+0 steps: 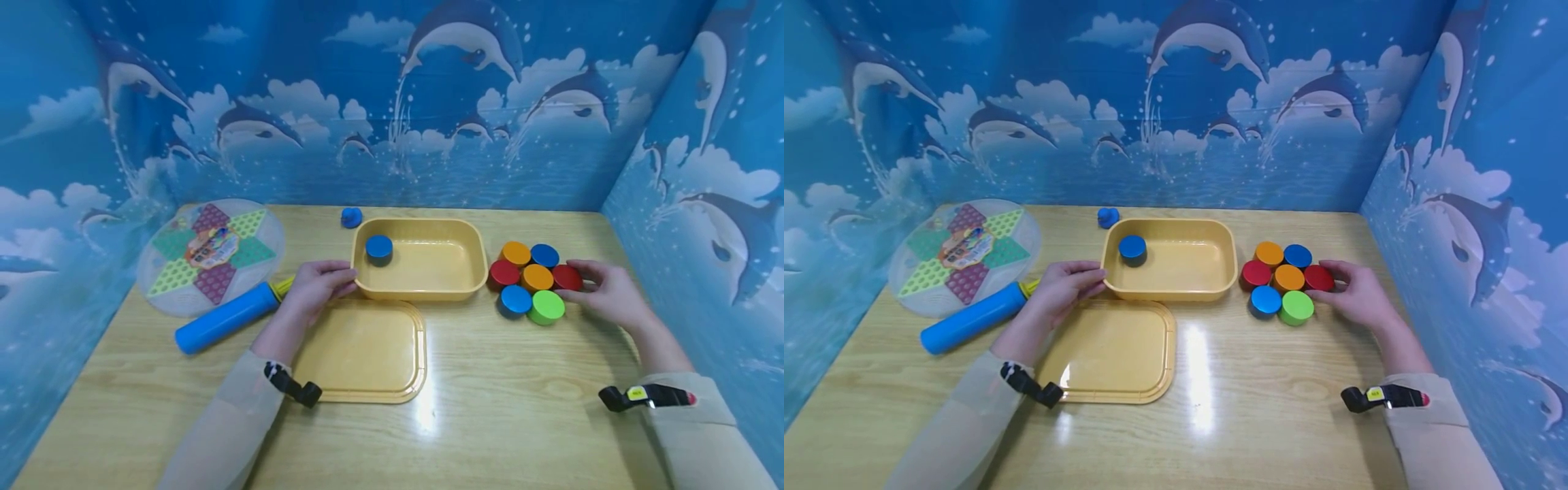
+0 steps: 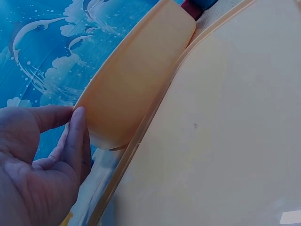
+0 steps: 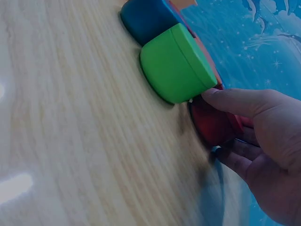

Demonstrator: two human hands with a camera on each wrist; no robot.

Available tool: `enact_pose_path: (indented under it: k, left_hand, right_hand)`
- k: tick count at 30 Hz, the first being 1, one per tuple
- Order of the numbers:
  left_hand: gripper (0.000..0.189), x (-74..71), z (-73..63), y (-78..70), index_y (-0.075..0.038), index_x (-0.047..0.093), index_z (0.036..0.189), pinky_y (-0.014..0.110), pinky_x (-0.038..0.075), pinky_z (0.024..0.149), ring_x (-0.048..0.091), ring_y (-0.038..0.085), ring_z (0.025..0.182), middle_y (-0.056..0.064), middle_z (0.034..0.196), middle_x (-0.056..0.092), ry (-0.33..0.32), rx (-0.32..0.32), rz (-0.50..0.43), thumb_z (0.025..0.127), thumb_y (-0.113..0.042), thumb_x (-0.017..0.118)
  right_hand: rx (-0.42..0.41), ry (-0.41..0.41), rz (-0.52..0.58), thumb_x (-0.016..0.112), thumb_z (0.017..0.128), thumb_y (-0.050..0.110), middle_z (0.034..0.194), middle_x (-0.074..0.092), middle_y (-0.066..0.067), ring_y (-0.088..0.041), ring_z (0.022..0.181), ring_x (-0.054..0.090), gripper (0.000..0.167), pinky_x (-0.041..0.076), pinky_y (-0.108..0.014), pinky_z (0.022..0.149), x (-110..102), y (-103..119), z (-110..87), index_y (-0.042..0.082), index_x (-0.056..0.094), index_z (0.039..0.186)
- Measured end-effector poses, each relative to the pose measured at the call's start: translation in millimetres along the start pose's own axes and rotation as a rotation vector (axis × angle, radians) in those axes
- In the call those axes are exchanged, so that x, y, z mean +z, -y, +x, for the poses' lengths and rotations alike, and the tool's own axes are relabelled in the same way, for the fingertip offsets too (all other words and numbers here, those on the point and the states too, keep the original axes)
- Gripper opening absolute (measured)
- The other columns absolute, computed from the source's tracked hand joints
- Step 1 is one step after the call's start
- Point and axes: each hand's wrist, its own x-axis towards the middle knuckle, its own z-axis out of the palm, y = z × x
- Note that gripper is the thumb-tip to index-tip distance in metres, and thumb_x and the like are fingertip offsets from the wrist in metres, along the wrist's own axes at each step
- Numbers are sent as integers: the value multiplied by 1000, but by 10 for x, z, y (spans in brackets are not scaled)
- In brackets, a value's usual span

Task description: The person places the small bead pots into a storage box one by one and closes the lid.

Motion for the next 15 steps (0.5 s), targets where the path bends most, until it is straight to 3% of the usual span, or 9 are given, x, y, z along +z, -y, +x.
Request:
enact_pose_path:
  k: [15]
  left_hand:
    - [34,-5,2,5,2,66,133,29,64,88,75,21,101,19,129,65,7,5,-6,101,-7,73]
  right_hand:
    - [26,-47,1,84,94,33,142,58,-31,-50,120,63,74,49,-1,79,-42,24,-37,-6,53,149]
